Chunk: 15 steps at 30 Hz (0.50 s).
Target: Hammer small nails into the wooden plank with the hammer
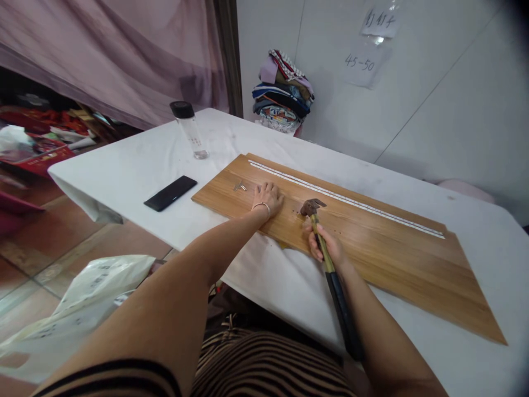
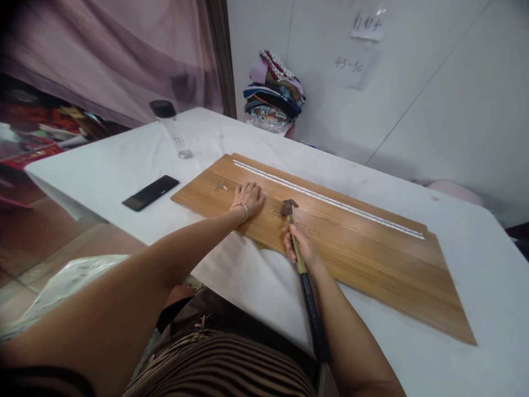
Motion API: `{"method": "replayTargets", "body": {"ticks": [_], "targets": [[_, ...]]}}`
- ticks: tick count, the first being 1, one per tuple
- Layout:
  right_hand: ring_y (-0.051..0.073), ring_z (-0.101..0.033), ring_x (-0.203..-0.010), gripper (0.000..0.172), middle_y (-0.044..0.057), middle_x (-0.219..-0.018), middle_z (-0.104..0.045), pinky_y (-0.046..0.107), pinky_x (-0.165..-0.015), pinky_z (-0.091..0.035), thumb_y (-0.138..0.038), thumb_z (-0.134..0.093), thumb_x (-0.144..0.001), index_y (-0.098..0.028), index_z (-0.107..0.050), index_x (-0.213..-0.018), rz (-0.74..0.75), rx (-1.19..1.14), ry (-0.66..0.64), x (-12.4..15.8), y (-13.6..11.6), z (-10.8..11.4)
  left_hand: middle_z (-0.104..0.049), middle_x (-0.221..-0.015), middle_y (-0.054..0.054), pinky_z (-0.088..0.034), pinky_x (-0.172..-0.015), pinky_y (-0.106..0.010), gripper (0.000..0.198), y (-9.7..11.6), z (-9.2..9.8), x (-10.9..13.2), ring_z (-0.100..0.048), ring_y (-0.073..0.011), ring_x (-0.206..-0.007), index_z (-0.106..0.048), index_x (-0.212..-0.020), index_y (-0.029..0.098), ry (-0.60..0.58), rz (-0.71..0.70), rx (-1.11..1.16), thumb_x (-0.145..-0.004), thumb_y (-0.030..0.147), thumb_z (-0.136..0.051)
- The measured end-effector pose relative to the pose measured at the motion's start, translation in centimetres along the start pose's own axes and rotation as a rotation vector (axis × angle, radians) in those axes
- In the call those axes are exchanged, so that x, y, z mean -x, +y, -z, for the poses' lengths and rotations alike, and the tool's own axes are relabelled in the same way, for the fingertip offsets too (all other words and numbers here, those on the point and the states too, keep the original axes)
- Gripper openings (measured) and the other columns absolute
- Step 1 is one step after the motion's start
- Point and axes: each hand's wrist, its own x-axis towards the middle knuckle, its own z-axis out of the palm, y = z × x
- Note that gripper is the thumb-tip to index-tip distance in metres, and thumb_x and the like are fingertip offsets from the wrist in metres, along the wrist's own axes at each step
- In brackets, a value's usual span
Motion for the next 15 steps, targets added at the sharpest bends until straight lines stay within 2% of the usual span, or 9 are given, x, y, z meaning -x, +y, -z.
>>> {"method": "replayTargets", "body": {"ticks": [8,15], "targets": [[0.006,-0.035,-0.027,0.045,-0.01,-0.054,-0.055,0.02,-0.027,-0.026,-0.064,-0.072,-0.087,-0.022,-0.061,-0.096,0.002,-0.017,-0.003,0.04,0.08,0.03,-0.064,-0.145,-0.015,-0.033,-0.121,-0.053,0.04,0.02,-0.01,0.01,-0.049,-0.032,-0.141,-0.069,-0.125,0.019,0.0,0.007,-0.005,-0.106,0.038,-0.04],[0.006,-0.036,-0.028,0.05,-0.01,-0.054,-0.054,0.02,-0.027,-0.029,-0.067,-0.075,-0.082,-0.022,-0.061,-0.096,0.029,0.004,0.02,0.13,0.02,-0.12,-0.064,-0.144,-0.015,-0.032,-0.121,-0.052,0.038,0.15,0.22,0.08,-0.049,-0.0317,-0.141,-0.069,-0.125,0.02,-0.002,0.016,0.017,-0.105,0.037,-0.041]]}}
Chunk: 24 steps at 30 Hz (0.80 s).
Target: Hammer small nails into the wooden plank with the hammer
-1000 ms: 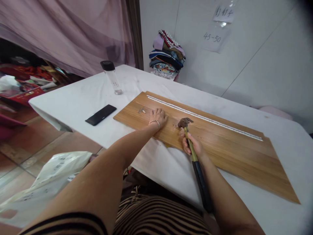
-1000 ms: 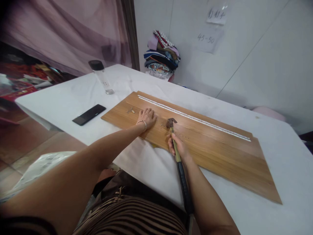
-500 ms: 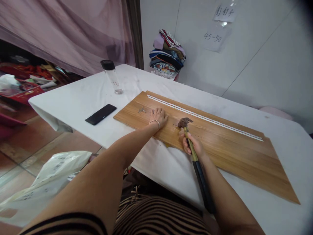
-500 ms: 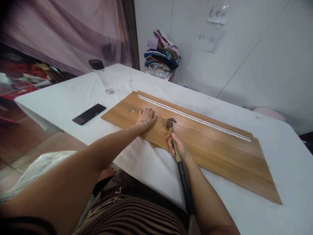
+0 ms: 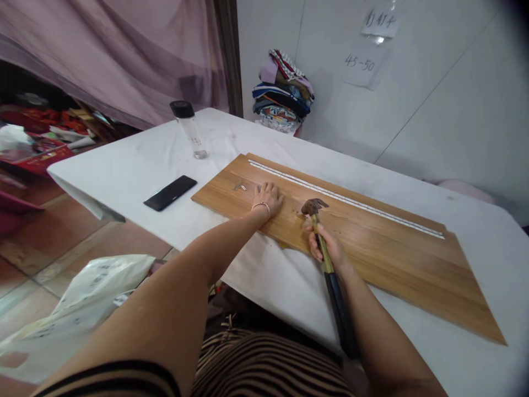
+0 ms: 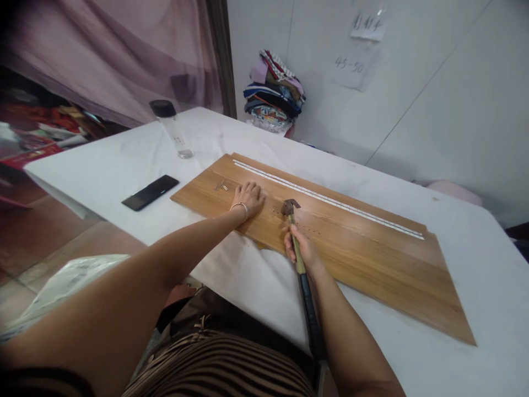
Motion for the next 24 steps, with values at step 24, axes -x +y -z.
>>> {"method": "replayTargets", "body": {"ticks": [24], "targets": [[0.006,-0.035,-0.027,0.048,-0.01,-0.053,-0.055,0.019,-0.026,-0.027,-0.065,-0.074,-0.083,-0.021,-0.062,-0.096,-0.033,-0.004,-0.004,0.06,-0.21,-0.15,-0.064,-0.144,-0.015,-0.034,-0.12,-0.052,0.039,0.01,0.14,0.01,-0.049,-0.0315,-0.14,-0.069,-0.126,0.022,-0.011,-0.004,-0.003,-0.105,0.038,-0.04]]}}
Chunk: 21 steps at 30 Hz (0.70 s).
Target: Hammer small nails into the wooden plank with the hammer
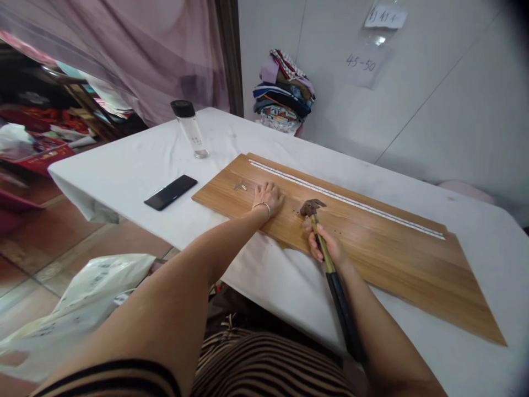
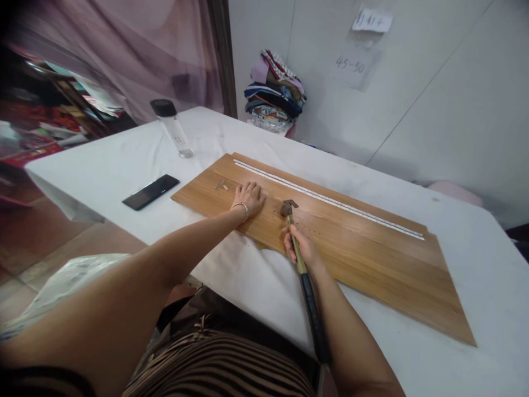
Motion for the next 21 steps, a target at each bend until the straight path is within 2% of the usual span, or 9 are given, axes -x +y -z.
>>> {"method": "replayTargets", "body": {"ticks": [13,21], "targets": [[0.006,-0.036,-0.027,0.047,-0.01,-0.053,-0.055,0.019,-0.027,-0.029,-0.065,-0.074,-0.083,-0.021,-0.062,-0.095,0.015,-0.012,0.001,-0.04,0.03,-0.04,-0.063,-0.147,-0.015,-0.033,-0.121,-0.054,0.039,-0.04,-0.09,0.02,-0.048,-0.032,-0.142,-0.068,-0.126,0.022,0.003,0.005,-0.002,-0.105,0.039,-0.041],[0.006,-0.036,-0.028,0.043,-0.01,-0.054,-0.055,0.019,-0.027,-0.028,-0.063,-0.07,-0.087,-0.022,-0.061,-0.096,-0.005,-0.002,-0.001,-0.02,0.1,0.11,-0.063,-0.145,-0.016,-0.034,-0.12,-0.054,0.039,0.11,0.1,0.1,-0.049,-0.033,-0.141,-0.069,-0.126,0.021,-0.005,0.009,-0.006,-0.105,0.038,-0.04]]}}
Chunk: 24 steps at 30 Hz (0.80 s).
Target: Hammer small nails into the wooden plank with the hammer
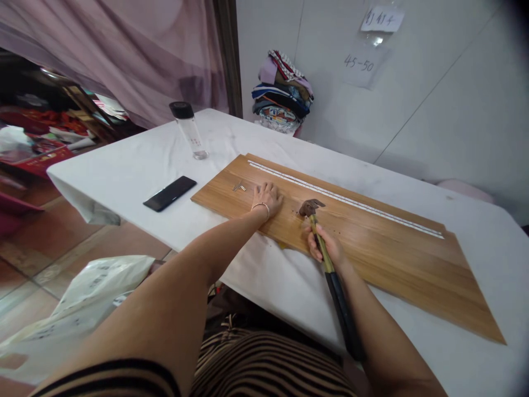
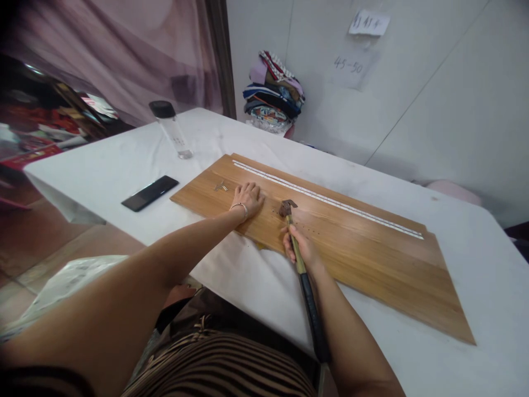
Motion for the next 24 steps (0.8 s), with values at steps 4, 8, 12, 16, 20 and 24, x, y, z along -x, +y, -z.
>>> {"method": "replayTargets", "body": {"ticks": [4,8,12,16,20,24], "targets": [[0.006,-0.036,-0.029,0.045,-0.01,-0.054,-0.055,0.019,-0.028,-0.029,-0.064,-0.073,-0.085,-0.022,-0.062,-0.097,0.028,-0.004,0.003,0.05,-0.03,-0.06,-0.064,-0.144,-0.016,-0.035,-0.119,-0.054,0.039,0.01,0.05,0.01,-0.049,-0.0331,-0.14,-0.069,-0.125,0.021,0.003,-0.002,0.01,-0.105,0.038,-0.04],[0.006,-0.035,-0.028,0.044,-0.01,-0.054,-0.054,0.02,-0.027,-0.028,-0.063,-0.072,-0.086,-0.022,-0.061,-0.095,0.009,0.005,0.007,-0.02,0.0,-0.02,-0.064,-0.144,-0.015,-0.034,-0.119,-0.054,0.039,0.0,0.07,0.01,-0.049,-0.0335,-0.14,-0.069,-0.126,0.022,-0.002,0.0,0.017,-0.104,0.038,-0.04],[0.006,-0.035,-0.028,0.042,-0.01,-0.055,-0.054,0.02,-0.027,-0.027,-0.063,-0.07,-0.088,-0.022,-0.061,-0.096,0.024,0.0,0.007,-0.06,0.11,0.04,-0.064,-0.144,-0.015,-0.034,-0.119,-0.053,0.04,-0.04,-0.01,0.02,-0.049,-0.0331,-0.14,-0.069,-0.126,0.022,0.003,-0.003,0.012,-0.104,0.038,-0.04],[0.006,-0.035,-0.028,0.042,-0.01,-0.054,-0.054,0.02,-0.027,-0.027,-0.063,-0.071,-0.087,-0.022,-0.061,-0.097,0.028,-0.002,0.004,-0.03,0.1,0.04,-0.063,-0.144,-0.015,-0.034,-0.119,-0.054,0.04,-0.12,-0.22,-0.04,-0.049,-0.0332,-0.141,-0.069,-0.126,0.022,0.014,-0.007,0.019,-0.105,0.038,-0.04],[0.006,-0.036,-0.028,0.044,-0.01,-0.055,-0.055,0.02,-0.027,-0.028,-0.064,-0.072,-0.086,-0.022,-0.061,-0.097,0.009,0.002,-0.004,0.0,0.03,0.03,-0.064,-0.143,-0.015,-0.034,-0.12,-0.053,0.04,-0.16,-0.31,-0.12,-0.05,-0.0322,-0.14,-0.069,-0.126,0.022,0.015,-0.012,0.003,-0.105,0.038,-0.04],[0.006,-0.037,-0.028,0.047,-0.01,-0.054,-0.054,0.019,-0.027,-0.029,-0.066,-0.074,-0.083,-0.022,-0.062,-0.096,0.037,-0.001,0.001,0.01,-0.02,-0.01,-0.063,-0.145,-0.015,-0.034,-0.12,-0.053,0.039,-0.14,-0.27,-0.14,-0.049,-0.0321,-0.141,-0.069,-0.126,0.022,0.008,-0.004,-0.002,-0.105,0.038,-0.04]]}}
